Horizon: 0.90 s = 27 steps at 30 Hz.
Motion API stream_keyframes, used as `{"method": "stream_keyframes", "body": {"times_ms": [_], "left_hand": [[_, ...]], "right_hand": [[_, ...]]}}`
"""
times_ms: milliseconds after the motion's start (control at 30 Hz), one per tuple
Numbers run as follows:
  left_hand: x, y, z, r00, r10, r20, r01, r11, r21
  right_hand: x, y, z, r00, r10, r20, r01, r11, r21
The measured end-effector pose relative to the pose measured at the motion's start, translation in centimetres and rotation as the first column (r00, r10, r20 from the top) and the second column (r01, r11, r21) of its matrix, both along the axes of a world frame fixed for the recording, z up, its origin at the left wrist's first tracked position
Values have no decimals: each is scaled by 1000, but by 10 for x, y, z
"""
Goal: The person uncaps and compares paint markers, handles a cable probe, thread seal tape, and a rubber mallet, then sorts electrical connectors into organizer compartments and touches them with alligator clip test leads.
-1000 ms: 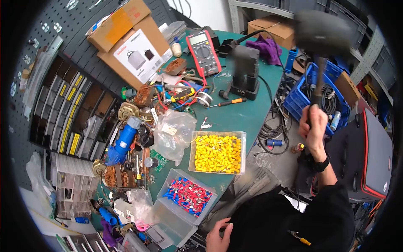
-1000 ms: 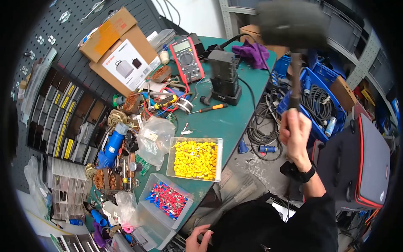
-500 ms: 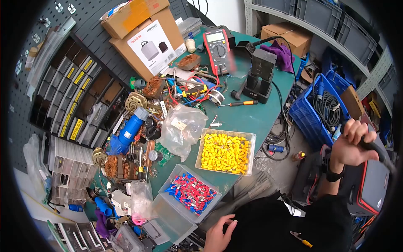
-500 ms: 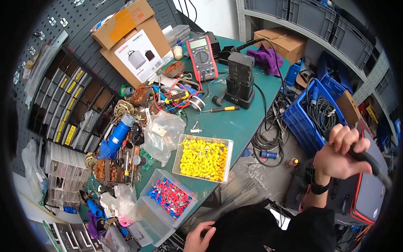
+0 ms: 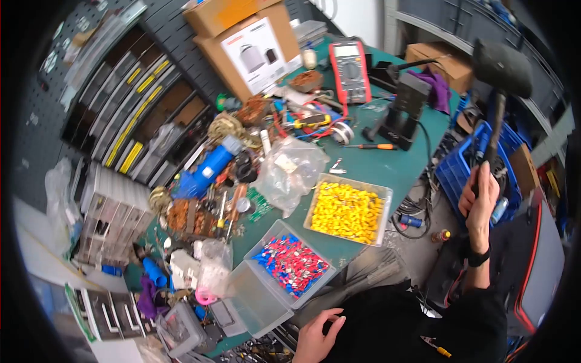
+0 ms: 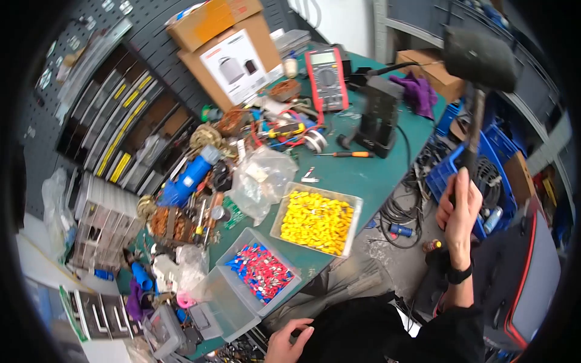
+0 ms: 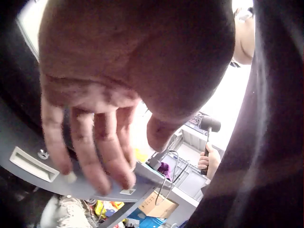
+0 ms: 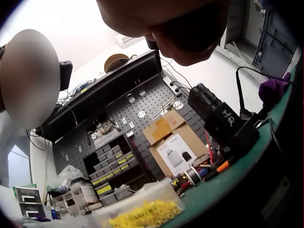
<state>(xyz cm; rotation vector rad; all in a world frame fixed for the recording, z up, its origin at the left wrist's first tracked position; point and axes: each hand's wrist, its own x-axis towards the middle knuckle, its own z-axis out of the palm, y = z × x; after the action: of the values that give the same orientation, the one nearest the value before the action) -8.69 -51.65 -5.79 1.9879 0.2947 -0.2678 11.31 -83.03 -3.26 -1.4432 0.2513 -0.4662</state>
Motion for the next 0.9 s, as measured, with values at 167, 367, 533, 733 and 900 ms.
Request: {"method": "stream_keyframes", "body": {"times_ms": [167,367,533,733,900], "left_hand": [[-7,18,31,870,94,484,-212,958,194],[6,48,71,820,194,539,-481,745,462],[31,55,57,898,73,434,-348,722,598],[50,55,52,895,-104,434,-226,734,641],[79,64,62,934,-320,155,112,679,725]], "right_hand": [[7,-1,16,931,-138,338,95,986,140],[-5,-59,37,662,314,680,-414,910,-18],[-31,-39,20,837,383,392,-321,922,-216],[-37,-19,-31,993,110,-51,-119,791,-600],[-36,20,-26,938,344,-49,-307,752,-583]]}}
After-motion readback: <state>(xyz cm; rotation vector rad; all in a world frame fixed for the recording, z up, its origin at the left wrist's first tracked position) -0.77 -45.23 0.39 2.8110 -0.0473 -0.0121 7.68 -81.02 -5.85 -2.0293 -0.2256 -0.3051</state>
